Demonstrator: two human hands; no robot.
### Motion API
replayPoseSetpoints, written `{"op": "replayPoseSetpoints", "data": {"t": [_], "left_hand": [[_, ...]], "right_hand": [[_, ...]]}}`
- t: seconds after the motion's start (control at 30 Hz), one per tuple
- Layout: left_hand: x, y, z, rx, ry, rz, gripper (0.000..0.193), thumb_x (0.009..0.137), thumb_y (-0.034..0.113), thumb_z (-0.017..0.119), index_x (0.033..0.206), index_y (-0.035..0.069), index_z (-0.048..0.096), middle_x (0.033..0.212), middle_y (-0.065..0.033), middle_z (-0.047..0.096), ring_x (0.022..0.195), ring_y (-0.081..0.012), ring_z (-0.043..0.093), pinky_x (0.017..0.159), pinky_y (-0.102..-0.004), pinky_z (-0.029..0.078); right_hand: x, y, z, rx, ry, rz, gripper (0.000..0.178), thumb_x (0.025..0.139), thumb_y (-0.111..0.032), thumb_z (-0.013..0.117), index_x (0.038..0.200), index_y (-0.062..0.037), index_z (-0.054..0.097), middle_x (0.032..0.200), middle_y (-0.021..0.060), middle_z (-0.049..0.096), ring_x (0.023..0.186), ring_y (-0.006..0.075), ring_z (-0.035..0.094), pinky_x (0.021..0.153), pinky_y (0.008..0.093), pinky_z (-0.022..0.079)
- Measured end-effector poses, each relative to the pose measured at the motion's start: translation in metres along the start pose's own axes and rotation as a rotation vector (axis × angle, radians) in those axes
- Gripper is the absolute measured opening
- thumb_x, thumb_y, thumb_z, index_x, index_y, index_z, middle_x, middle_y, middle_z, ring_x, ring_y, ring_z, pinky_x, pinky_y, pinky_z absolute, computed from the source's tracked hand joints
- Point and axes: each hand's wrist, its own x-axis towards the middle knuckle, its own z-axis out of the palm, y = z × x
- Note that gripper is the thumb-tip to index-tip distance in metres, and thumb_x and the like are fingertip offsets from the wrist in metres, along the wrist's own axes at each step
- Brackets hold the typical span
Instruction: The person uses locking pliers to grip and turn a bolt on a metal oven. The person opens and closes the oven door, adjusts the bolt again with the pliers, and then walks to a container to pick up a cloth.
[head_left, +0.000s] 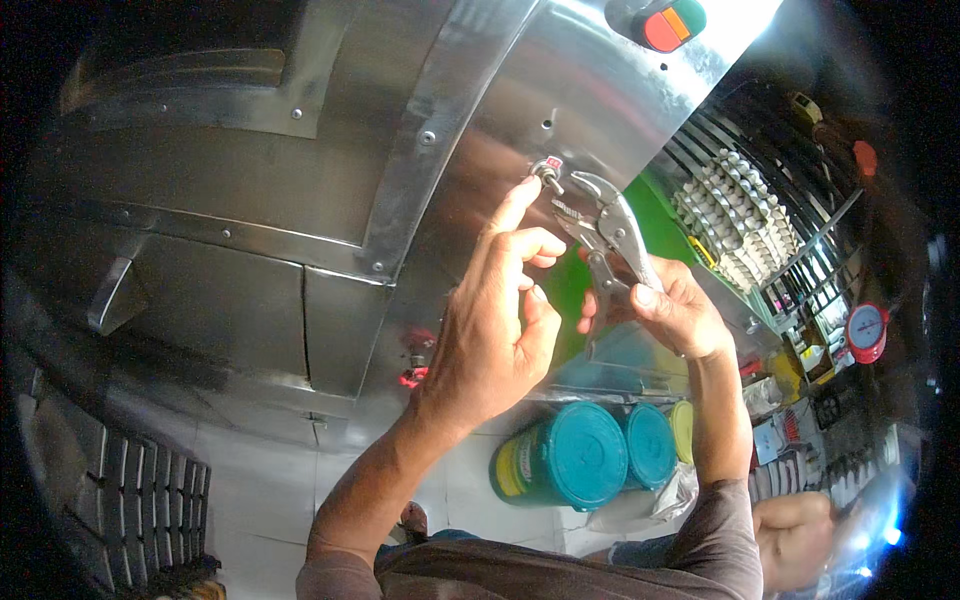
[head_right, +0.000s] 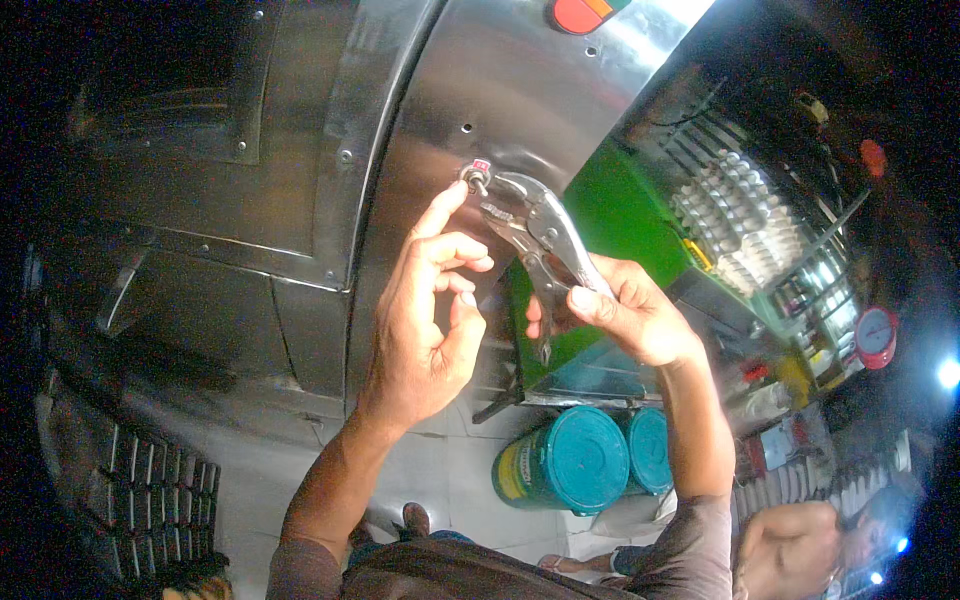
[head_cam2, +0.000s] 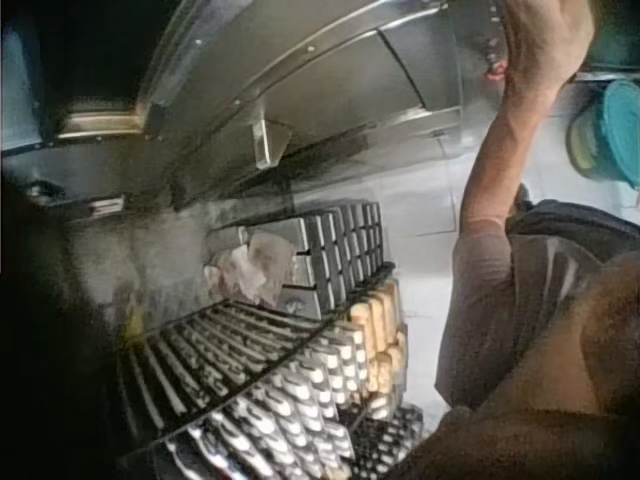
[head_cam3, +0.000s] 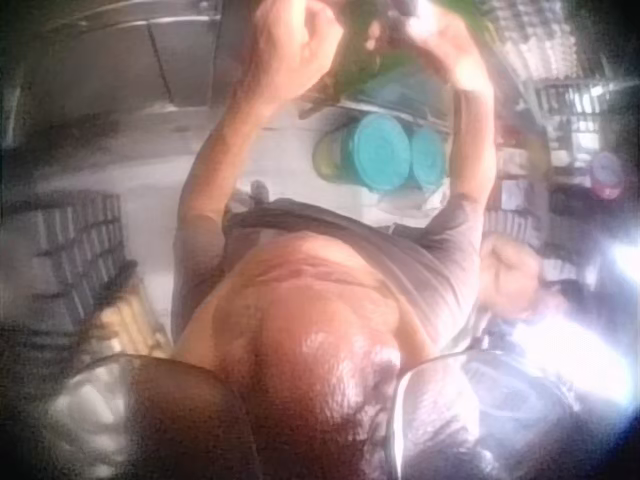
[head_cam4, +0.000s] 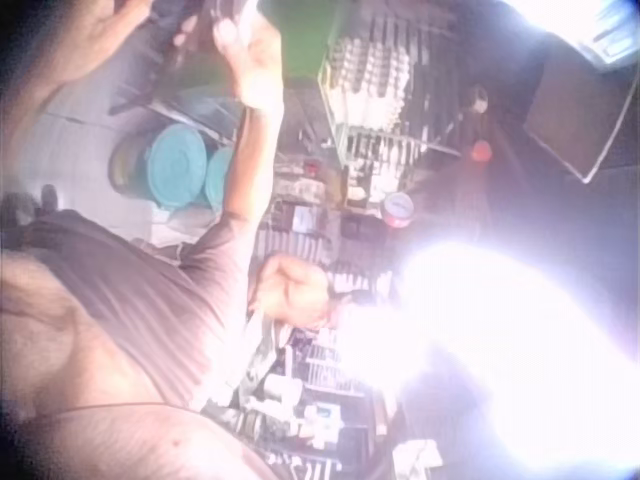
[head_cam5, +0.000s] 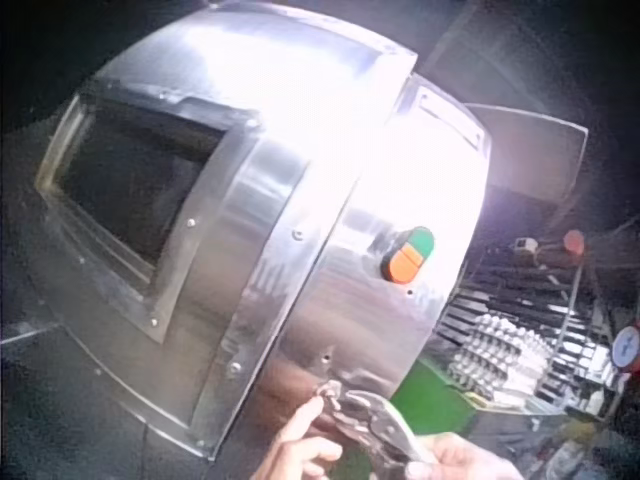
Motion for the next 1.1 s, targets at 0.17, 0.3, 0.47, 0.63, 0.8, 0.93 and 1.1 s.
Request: {"op": "replayPoseSetpoints", "data": {"t": [0.17,0.3,0.47,0.63,0.8,0.93,1.1], "left_hand": [[0.002,-0.002,-0.002,0.034,0.004,0.016,0.041,0.082,-0.013,0.048,0.120,-0.001,0.051,0.154,-0.0229,0.042,0.099,-0.0215,0.065,0.079,-0.0302,0.055],[0.005,-0.005,-0.004,0.003,0.003,-0.004,0.044,0.079,-0.015,0.046,0.121,-0.002,0.051,0.153,-0.0218,0.043,0.099,-0.0212,0.066,0.077,-0.0295,0.055],[0.003,-0.005,-0.001,-0.011,0.053,-0.015,0.049,0.075,-0.016,0.045,0.122,-0.002,0.051,0.151,-0.0199,0.045,0.097,-0.0202,0.065,0.074,-0.0286,0.055],[0.002,-0.007,0.001,-0.021,0.049,-0.025,0.050,0.074,-0.016,0.047,0.122,-0.002,0.051,0.151,-0.0189,0.046,0.095,-0.0192,0.065,0.072,-0.0277,0.055],[0.003,-0.007,0.003,-0.039,0.034,-0.031,0.050,0.073,-0.017,0.048,0.120,-0.001,0.051,0.151,-0.0188,0.046,0.096,-0.0193,0.065,0.073,-0.0275,0.055],[0.002,-0.009,0.006,-0.055,0.044,-0.033,0.050,0.073,-0.017,0.049,0.120,0.000,0.051,0.151,-0.0186,0.046,0.096,-0.0193,0.065,0.072,-0.0273,0.055],[0.002,-0.008,0.005,-0.025,0.052,-0.026,0.049,0.074,-0.017,0.049,0.120,0.000,0.051,0.151,-0.0182,0.047,0.096,-0.0192,0.065,0.072,-0.0269,0.054]], "right_hand": [[0.011,0.013,0.007,0.053,0.006,-0.013,0.065,0.095,-0.047,0.066,0.139,-0.0002,0.053,0.112,0.0124,0.068,0.100,0.0259,0.069,0.092,0.0412,0.055],[0.017,0.026,0.024,0.147,0.034,-0.067,0.066,0.095,-0.046,0.066,0.141,-0.0006,0.051,0.111,0.0116,0.067,0.102,0.0260,0.069,0.093,0.0425,0.055],[0.018,0.034,0.030,0.123,0.087,-0.139,0.063,0.097,-0.045,0.064,0.140,-0.0010,0.051,0.111,0.0121,0.067,0.102,0.0261,0.068,0.094,0.0426,0.055],[0.015,0.037,0.021,0.111,0.069,-0.152,0.063,0.099,-0.044,0.062,0.142,-0.0004,0.048,0.110,0.0131,0.067,0.102,0.0259,0.068,0.094,0.0424,0.055],[0.015,0.035,0.027,0.104,0.093,-0.163,0.061,0.099,-0.044,0.061,0.140,0.0001,0.049,0.109,0.0135,0.067,0.101,0.0253,0.068,0.093,0.0420,0.055],[0.015,0.037,0.032,0.093,0.134,-0.179,0.062,0.099,-0.044,0.061,0.141,0.0003,0.049,0.109,0.0132,0.067,0.100,0.0245,0.068,0.091,0.0414,0.055],[0.016,0.047,0.023,0.109,0.092,-0.166,0.064,0.099,-0.044,0.062,0.142,0.0013,0.048,0.109,0.0129,0.067,0.098,0.0243,0.069,0.090,0.0407,0.056]]}}
